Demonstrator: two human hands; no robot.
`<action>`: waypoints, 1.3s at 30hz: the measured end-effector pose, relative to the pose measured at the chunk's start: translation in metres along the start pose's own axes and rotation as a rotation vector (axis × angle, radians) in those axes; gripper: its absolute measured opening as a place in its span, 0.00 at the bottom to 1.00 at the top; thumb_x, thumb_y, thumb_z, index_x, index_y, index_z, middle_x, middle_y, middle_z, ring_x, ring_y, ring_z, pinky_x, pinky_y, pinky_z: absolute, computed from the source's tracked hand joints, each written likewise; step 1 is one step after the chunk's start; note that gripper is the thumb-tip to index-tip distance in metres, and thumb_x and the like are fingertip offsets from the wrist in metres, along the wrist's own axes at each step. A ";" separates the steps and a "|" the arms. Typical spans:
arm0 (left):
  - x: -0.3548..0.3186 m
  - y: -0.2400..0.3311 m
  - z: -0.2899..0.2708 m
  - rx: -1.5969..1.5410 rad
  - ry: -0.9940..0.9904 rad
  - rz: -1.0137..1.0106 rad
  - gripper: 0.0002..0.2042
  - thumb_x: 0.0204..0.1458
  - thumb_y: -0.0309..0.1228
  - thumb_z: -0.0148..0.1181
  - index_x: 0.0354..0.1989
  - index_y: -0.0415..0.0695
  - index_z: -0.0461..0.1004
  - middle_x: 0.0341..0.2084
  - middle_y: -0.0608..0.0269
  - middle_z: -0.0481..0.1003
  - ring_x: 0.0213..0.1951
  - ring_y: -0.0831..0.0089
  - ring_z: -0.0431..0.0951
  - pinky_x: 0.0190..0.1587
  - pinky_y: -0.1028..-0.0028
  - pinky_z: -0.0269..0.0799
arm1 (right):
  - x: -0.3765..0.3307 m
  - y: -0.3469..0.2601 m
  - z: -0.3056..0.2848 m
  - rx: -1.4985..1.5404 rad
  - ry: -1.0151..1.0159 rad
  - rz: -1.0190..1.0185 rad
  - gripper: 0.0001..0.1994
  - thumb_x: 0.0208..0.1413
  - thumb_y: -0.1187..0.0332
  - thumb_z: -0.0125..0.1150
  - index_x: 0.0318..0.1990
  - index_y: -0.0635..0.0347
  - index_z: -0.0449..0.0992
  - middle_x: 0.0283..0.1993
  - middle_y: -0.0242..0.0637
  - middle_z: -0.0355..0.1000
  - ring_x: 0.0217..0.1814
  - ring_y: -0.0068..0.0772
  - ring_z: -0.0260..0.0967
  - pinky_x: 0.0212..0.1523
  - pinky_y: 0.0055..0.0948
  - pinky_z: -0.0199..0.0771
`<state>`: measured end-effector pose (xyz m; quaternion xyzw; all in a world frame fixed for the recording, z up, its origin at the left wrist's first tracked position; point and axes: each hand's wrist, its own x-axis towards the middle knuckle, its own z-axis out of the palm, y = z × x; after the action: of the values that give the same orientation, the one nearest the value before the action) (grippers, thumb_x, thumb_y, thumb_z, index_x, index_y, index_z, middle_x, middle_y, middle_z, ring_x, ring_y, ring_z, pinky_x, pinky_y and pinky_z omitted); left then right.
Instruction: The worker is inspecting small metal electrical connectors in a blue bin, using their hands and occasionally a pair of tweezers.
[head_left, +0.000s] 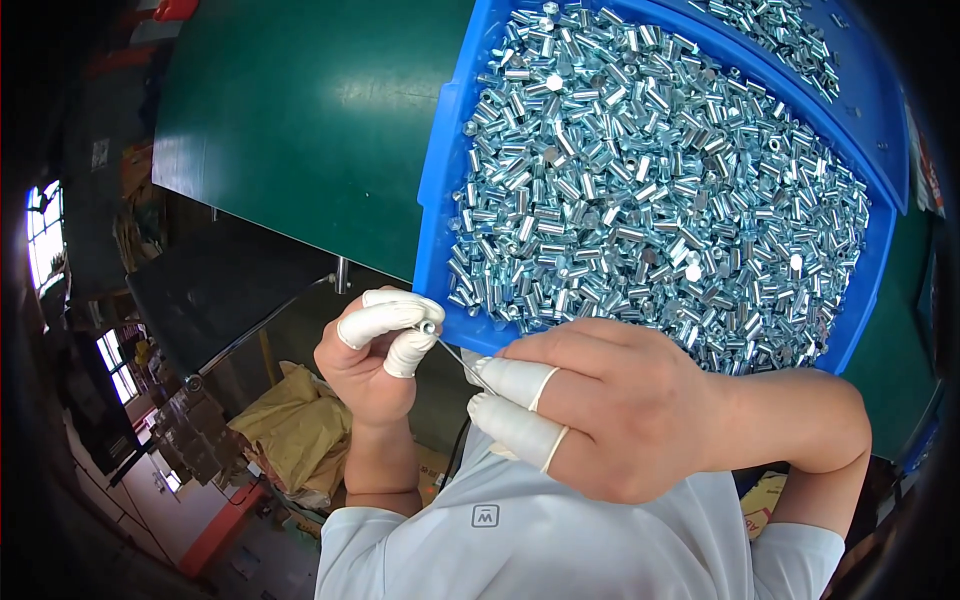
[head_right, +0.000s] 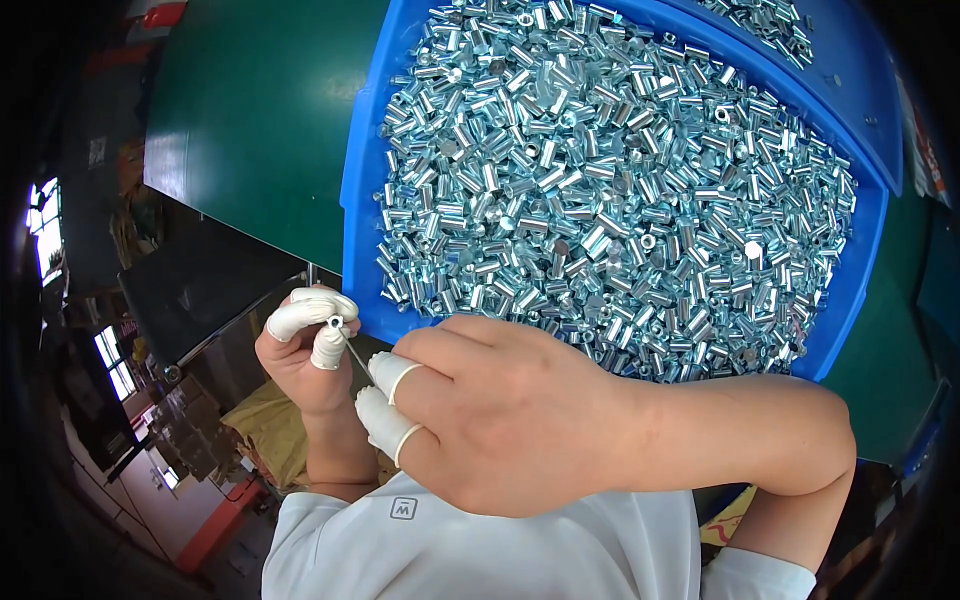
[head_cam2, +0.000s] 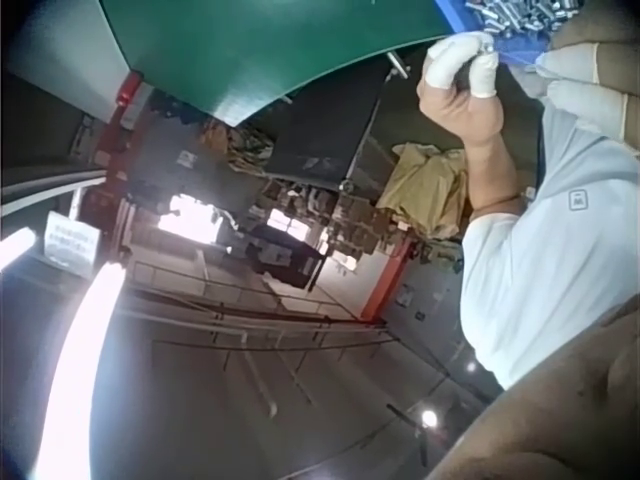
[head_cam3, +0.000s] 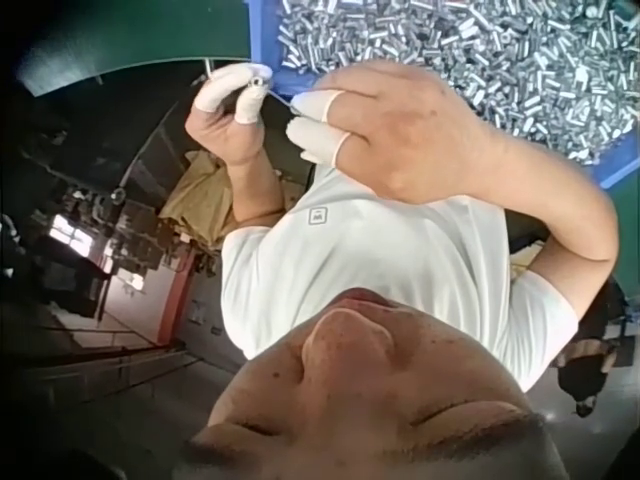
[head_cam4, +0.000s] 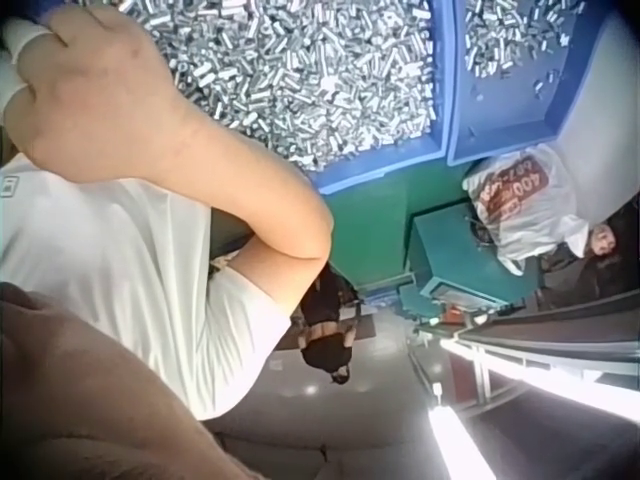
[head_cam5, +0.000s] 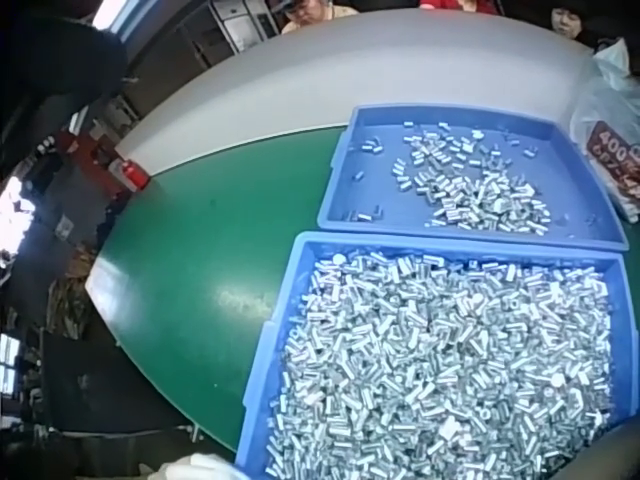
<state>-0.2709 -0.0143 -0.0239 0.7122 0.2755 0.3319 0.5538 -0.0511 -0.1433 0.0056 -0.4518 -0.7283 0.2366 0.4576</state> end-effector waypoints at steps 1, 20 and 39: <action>0.000 0.000 0.000 -0.049 0.028 -0.030 0.11 0.53 0.25 0.71 0.43 0.38 0.78 0.34 0.49 0.80 0.31 0.70 0.77 0.31 0.75 0.73 | -0.001 0.001 0.002 0.015 0.029 -0.017 0.19 0.44 0.68 0.66 0.45 0.69 0.83 0.47 0.51 0.78 0.45 0.44 0.78 0.36 0.34 0.81; 0.051 -0.050 -0.048 0.542 0.312 0.222 0.07 0.55 0.14 0.65 0.41 0.32 0.81 0.39 0.56 0.80 0.40 0.72 0.80 0.44 0.75 0.77 | -0.002 0.005 0.001 0.108 0.081 0.016 0.20 0.44 0.72 0.67 0.48 0.68 0.82 0.50 0.48 0.77 0.46 0.45 0.79 0.37 0.36 0.81; 0.039 -0.052 -0.055 0.744 0.260 0.155 0.07 0.51 0.17 0.69 0.39 0.37 0.81 0.31 0.59 0.79 0.34 0.68 0.79 0.38 0.73 0.75 | -0.002 0.005 -0.005 0.085 -0.046 0.072 0.27 0.38 0.71 0.66 0.53 0.63 0.81 0.54 0.46 0.76 0.48 0.47 0.78 0.40 0.38 0.81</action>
<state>-0.2909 0.0610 -0.0588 0.8349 0.3901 0.3374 0.1920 -0.0442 -0.1429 0.0029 -0.4524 -0.7112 0.2938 0.4508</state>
